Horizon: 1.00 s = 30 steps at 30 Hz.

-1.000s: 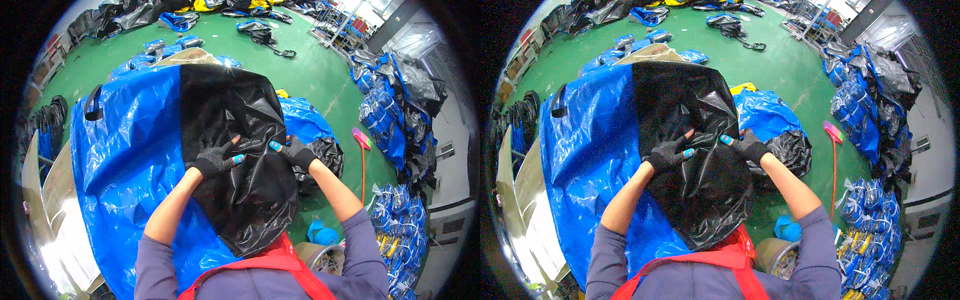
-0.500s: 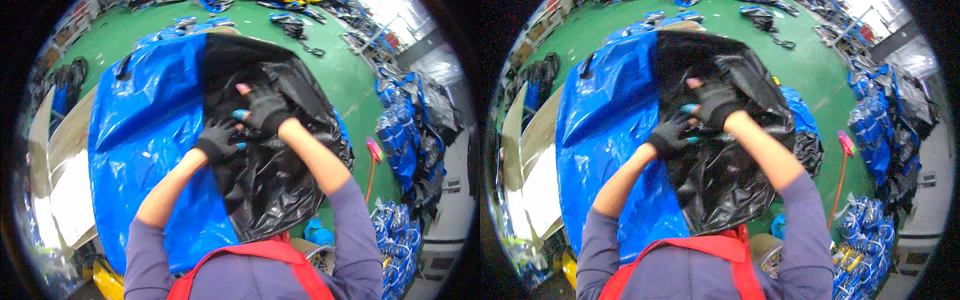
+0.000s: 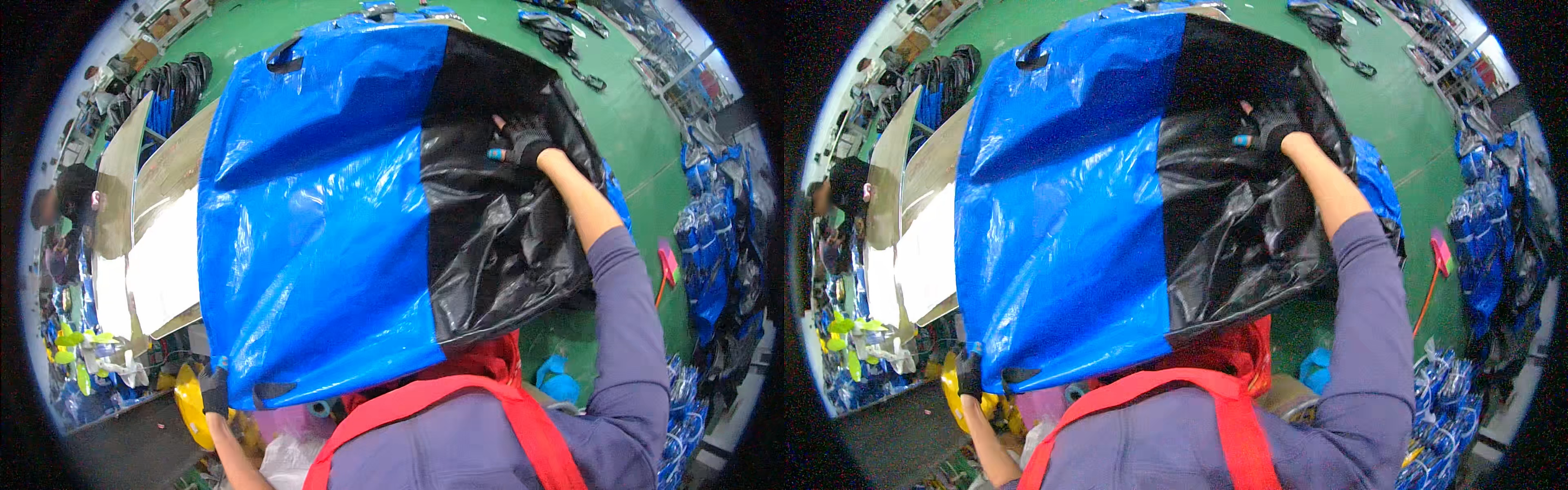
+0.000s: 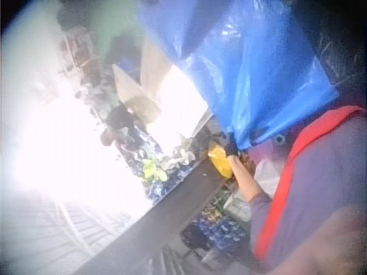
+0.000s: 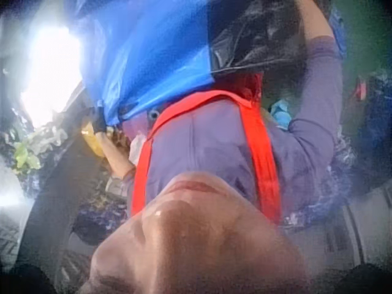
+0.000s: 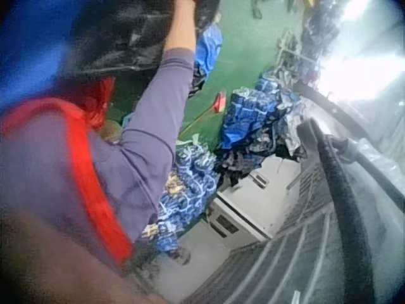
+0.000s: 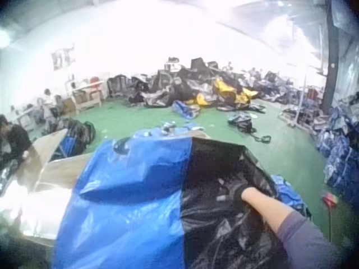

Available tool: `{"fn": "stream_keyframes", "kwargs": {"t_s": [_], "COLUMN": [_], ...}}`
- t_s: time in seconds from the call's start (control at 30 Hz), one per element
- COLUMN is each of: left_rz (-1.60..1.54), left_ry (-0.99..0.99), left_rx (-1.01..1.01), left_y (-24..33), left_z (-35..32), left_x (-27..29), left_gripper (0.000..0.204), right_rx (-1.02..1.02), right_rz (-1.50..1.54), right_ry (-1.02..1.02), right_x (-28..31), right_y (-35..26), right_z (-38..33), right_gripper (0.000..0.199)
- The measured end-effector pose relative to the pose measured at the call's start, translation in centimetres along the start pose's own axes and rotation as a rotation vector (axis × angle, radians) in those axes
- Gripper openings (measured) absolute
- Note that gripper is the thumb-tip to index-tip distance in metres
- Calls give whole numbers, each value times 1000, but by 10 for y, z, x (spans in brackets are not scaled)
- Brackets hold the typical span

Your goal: The person repeatedly folds blue and black soft goods on a table and places them into clear plastic bags. The person handles each item one at a time, folds it, and inserts it into a bag, repeating this cycle throughout the clip.

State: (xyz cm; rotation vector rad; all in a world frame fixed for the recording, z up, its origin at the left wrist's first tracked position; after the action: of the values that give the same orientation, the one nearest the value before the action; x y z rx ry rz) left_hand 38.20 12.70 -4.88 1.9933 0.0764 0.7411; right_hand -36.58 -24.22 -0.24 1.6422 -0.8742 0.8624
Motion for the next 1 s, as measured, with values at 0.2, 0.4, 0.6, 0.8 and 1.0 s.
{"fn": "stream_keyframes", "kwargs": {"t_s": [0.2, 0.4, 0.6, 0.8, 1.0], "left_rz": [500, -12, 237, 242, -143], "left_ry": [-9, -1230, -1635, -108, -603], "left_rx": [-1038, -1198, -943, -624, -329], "left_y": [237, 275, 265, 398, 370], "left_z": [-48, -243, -145, 246, 314], "left_x": [-175, -491, -463, -336, -330], "left_gripper": [52, 58, 41, 46, 47], "right_rx": [71, 124, 25, 15, 71], "right_rz": [88, 199, 294, 221, 331], "right_ry": [-156, 353, 161, 164, 218], "right_x": [13, 77, -5, -12, 26], "right_y": [-9, -18, -8, -13, -12], "right_z": [8, 40, 65, 73, 62], "right_gripper": [94, 75, 76, 74, 72]}}
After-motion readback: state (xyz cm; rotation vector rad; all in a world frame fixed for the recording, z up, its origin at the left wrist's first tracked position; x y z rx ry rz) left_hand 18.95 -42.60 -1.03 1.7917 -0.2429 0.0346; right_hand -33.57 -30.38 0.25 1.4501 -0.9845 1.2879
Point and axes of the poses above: each hand's wrist, its own z-axis towards the middle knuckle, its own x-axis out of the back of the hand, y = z × x, the point moved 7 cm from there along z, towards the middle knuckle, and after that the axes turned 8 degrees about -z, right-handed, at the moved point
